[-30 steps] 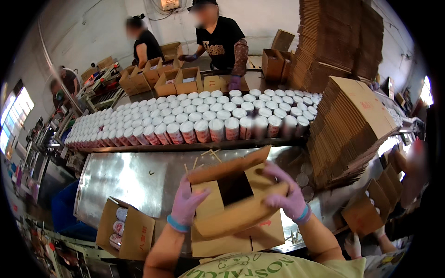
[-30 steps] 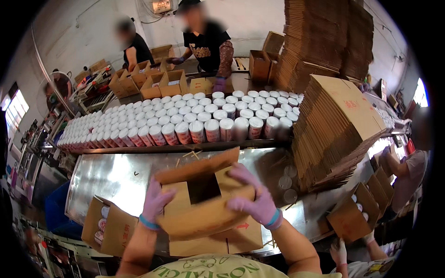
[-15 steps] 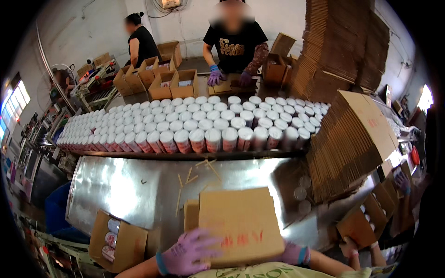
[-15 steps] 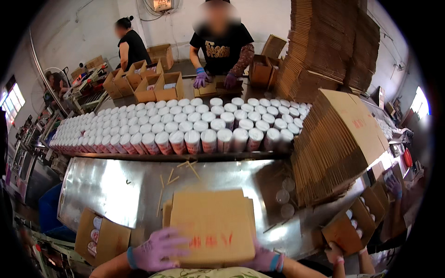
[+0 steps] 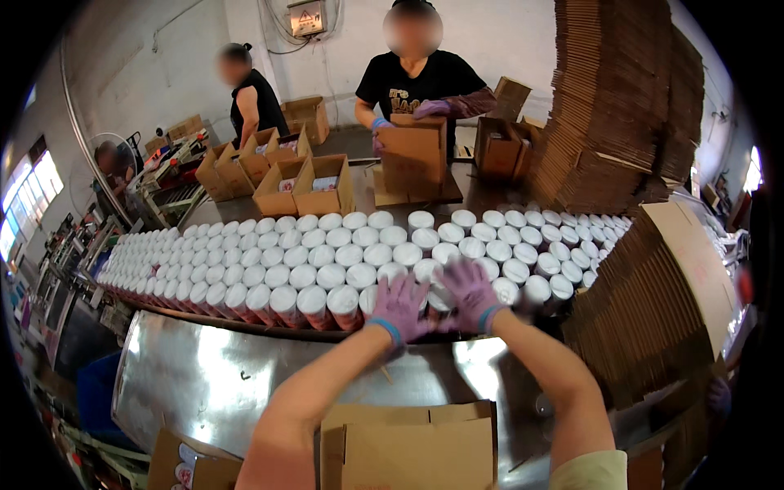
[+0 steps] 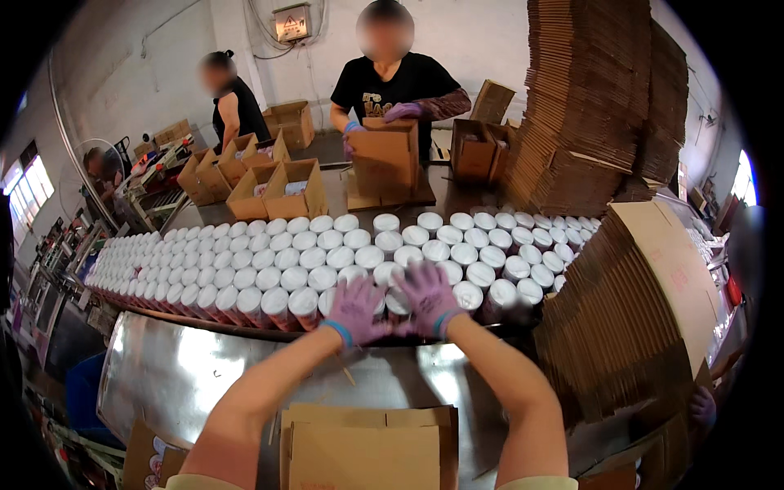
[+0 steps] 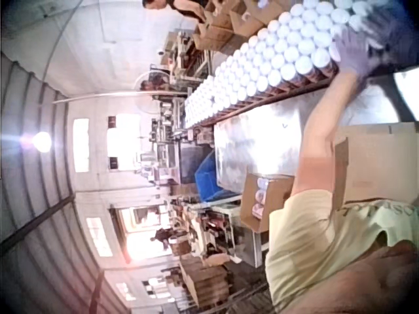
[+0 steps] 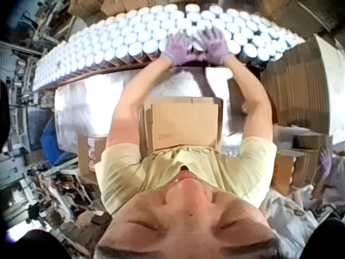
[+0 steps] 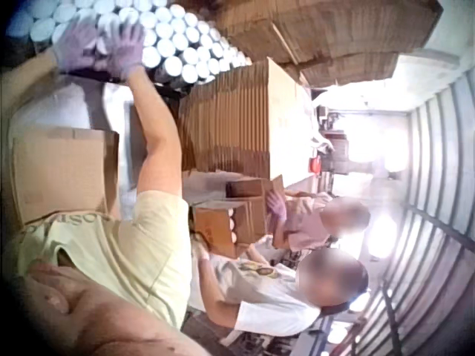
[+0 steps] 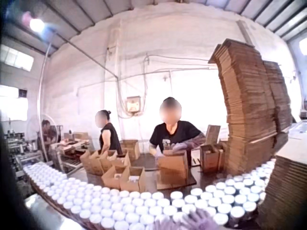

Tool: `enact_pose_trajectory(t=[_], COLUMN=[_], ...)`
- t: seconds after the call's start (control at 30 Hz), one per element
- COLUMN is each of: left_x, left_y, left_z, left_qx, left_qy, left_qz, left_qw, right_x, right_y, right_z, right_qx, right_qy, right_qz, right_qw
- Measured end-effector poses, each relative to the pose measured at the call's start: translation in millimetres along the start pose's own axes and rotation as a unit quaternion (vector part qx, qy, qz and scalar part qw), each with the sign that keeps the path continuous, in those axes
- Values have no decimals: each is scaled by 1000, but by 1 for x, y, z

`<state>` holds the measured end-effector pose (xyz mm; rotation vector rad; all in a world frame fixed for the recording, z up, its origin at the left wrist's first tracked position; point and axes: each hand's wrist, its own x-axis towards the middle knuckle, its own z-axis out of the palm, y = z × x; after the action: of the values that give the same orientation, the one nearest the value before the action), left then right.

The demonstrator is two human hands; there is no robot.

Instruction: The person packs cylindrical cans from a conveyor belt into cardboard boxes. They pick up cans by hand, place them into open boxes, and then close the box flaps. The process is repeated continuously as new cans arrive on the belt.

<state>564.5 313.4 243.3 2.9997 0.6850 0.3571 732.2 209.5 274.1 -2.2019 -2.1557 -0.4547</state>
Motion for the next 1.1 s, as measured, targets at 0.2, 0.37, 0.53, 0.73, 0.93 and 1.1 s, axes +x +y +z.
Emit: enact_pose_trajectory(t=[0.2, 0.37, 0.53, 0.73, 0.93, 1.1], left_x=[-24, -71, -118, -119, -6, -8], left_y=[9, 1, -12, -9, -5, 17], left_z=[29, -54, -75, -53, -43, 10], left_qx=[0, -189, -379, -447, -109, 55], left_qy=[99, 67, -420, -519, 108, 58], left_qz=[40, 15, 41, -17, 59, 42], left_qw=[994, 980, 823, 728, 986, 996], right_x=[-11, -26, -56, -50, -15, -32], right_y=[3, -24, -66, -64, 12, 17], right_z=[23, -43, -92, -16, -17, -4], right_qx=[13, 64, 585, 562, 2, 35], right_qy=[-69, 37, -468, -428, -6, 13], right_qz=[-13, -109, -35, -157, 40, -20], right_qw=[997, 991, 661, 690, 999, 999])
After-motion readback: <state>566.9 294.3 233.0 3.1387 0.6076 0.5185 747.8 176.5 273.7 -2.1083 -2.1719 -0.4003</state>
